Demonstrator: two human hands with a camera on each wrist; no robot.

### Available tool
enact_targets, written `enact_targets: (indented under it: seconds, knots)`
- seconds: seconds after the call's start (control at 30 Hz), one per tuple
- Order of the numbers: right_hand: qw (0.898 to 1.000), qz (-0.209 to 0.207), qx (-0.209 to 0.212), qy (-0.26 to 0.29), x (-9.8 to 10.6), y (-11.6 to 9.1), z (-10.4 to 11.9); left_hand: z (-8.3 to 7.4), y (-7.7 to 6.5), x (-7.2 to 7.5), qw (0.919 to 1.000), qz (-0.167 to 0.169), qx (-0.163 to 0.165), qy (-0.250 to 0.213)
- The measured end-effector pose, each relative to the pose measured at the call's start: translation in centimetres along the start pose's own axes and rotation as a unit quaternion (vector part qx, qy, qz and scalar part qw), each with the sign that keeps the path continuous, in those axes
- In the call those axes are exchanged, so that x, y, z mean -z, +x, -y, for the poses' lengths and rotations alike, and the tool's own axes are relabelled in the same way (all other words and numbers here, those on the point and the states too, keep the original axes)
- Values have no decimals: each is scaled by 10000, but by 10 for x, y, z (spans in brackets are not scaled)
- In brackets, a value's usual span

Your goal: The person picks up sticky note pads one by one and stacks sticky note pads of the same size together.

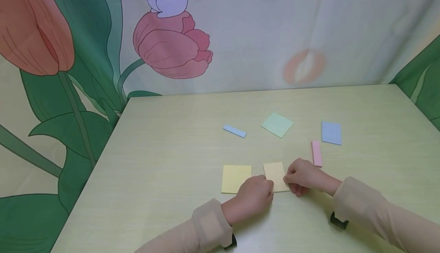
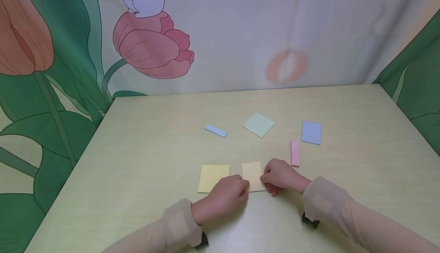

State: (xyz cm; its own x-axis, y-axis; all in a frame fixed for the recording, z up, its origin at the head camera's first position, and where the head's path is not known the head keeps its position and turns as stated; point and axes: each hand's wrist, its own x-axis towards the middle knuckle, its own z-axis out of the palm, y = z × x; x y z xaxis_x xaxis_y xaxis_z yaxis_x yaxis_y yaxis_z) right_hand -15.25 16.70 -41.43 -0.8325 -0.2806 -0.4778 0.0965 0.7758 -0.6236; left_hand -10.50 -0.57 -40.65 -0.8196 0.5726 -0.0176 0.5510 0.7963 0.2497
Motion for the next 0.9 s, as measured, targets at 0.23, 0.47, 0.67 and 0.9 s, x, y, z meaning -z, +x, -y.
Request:
enact_targets:
  seconds: [0.23, 0.47, 0.67, 0.9]
  knots:
    - [9999, 65, 152, 13, -2, -2, 0, 1, -2, 2, 9999, 94, 26, -44]
    - [9991, 136, 325, 218, -2, -6, -3, 2, -9, 4, 9999, 156, 53, -51]
    - [9974, -45, 366, 626, 4, -8, -10, 0, -19, 4, 9906, 825, 364, -1030]
    - [9811, -128, 281, 1908, 8, -11, -11, 0, -20, 2, 9462, 1080, 756, -2954]
